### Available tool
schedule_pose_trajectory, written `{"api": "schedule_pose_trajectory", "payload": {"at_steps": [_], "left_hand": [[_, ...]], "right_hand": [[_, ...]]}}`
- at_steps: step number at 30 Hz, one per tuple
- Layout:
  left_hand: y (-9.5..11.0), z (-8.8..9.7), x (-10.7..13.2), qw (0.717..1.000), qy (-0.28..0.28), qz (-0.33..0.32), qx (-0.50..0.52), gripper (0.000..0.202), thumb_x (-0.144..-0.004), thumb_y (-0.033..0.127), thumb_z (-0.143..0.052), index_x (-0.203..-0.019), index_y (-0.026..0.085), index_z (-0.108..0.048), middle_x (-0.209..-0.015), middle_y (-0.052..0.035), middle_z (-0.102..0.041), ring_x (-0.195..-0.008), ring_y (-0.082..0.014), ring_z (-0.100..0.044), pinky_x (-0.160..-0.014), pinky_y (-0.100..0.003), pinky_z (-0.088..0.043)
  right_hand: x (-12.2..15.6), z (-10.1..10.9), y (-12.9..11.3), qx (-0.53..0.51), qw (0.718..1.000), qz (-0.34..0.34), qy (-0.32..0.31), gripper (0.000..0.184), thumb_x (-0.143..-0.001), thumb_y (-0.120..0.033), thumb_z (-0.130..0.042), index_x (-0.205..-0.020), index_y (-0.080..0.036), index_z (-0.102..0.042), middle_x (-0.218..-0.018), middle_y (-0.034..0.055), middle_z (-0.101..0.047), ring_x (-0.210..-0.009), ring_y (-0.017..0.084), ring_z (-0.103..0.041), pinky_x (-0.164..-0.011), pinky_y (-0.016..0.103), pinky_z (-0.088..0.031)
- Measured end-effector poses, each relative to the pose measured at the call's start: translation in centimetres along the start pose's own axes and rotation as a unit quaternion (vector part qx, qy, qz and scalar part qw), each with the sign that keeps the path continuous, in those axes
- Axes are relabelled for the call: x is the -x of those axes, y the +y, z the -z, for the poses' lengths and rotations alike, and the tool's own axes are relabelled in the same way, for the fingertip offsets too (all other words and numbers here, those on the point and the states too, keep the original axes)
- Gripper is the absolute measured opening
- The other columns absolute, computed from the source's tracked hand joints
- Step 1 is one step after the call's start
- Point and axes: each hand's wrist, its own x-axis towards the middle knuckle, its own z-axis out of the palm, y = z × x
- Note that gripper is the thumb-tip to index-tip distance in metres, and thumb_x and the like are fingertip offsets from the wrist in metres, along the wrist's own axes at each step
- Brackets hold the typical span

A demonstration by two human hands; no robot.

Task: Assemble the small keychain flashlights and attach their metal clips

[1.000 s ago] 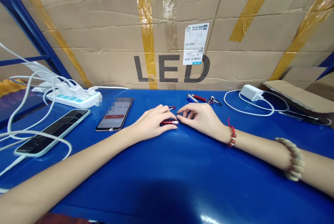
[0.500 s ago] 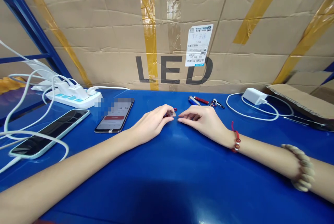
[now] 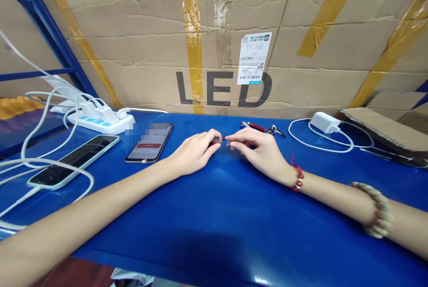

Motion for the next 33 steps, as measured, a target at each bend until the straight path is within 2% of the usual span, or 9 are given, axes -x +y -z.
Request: {"api": "schedule_pose_trajectory", "payload": {"at_steps": [7, 15, 21, 33], "left_hand": [[0.02, -0.16, 0.00, 0.999, -0.005, -0.025, -0.026, 0.017, -0.091, 0.026, -0.034, -0.099, 0.019, -0.046, -0.098, -0.0041, -0.060, -0.089, -0.0179, -0.057, -0.078, -0.030, -0.043], [-0.25, -0.41, -0.15, 0.998, -0.020, -0.037, -0.049, 0.022, -0.092, 0.026, -0.032, -0.104, 0.018, -0.049, -0.099, -0.0040, -0.060, -0.089, -0.0181, -0.057, -0.079, -0.030, -0.043], [-0.50, -0.50, -0.06, 0.999, -0.019, -0.030, -0.036, 0.024, -0.092, 0.027, -0.032, -0.106, 0.019, -0.049, -0.103, -0.0041, -0.059, -0.093, -0.0179, -0.056, -0.082, -0.030, -0.042], [-0.40, -0.16, 0.09, 0.998, -0.011, -0.049, -0.038, 0.020, -0.091, 0.025, -0.036, -0.102, 0.016, -0.051, -0.098, -0.0051, -0.060, -0.090, -0.0170, -0.056, -0.080, -0.028, -0.042]], "right_hand": [[0.31, -0.21, -0.17, -0.026, 0.999, -0.031, -0.002, 0.017, -0.083, -0.028, -0.054, -0.089, -0.018, -0.066, -0.089, 0.0046, -0.063, -0.064, 0.012, -0.061, -0.052, 0.023, -0.050], [0.23, -0.05, -0.66, 0.017, 0.999, 0.021, -0.023, 0.009, -0.079, -0.024, -0.059, -0.082, -0.019, -0.067, -0.083, 0.0032, -0.061, -0.074, 0.013, -0.059, -0.050, 0.020, -0.047], [0.20, -0.10, -0.78, 0.015, 0.999, 0.000, -0.043, 0.006, -0.077, -0.023, -0.061, -0.077, -0.020, -0.067, -0.082, 0.0024, -0.064, -0.073, 0.013, -0.060, -0.051, 0.020, -0.048], [0.14, -0.14, -0.55, -0.001, 0.999, -0.030, -0.044, 0.010, -0.079, -0.024, -0.059, -0.083, -0.018, -0.066, -0.086, 0.0025, -0.064, -0.059, 0.010, -0.061, -0.054, 0.021, -0.050]]}}
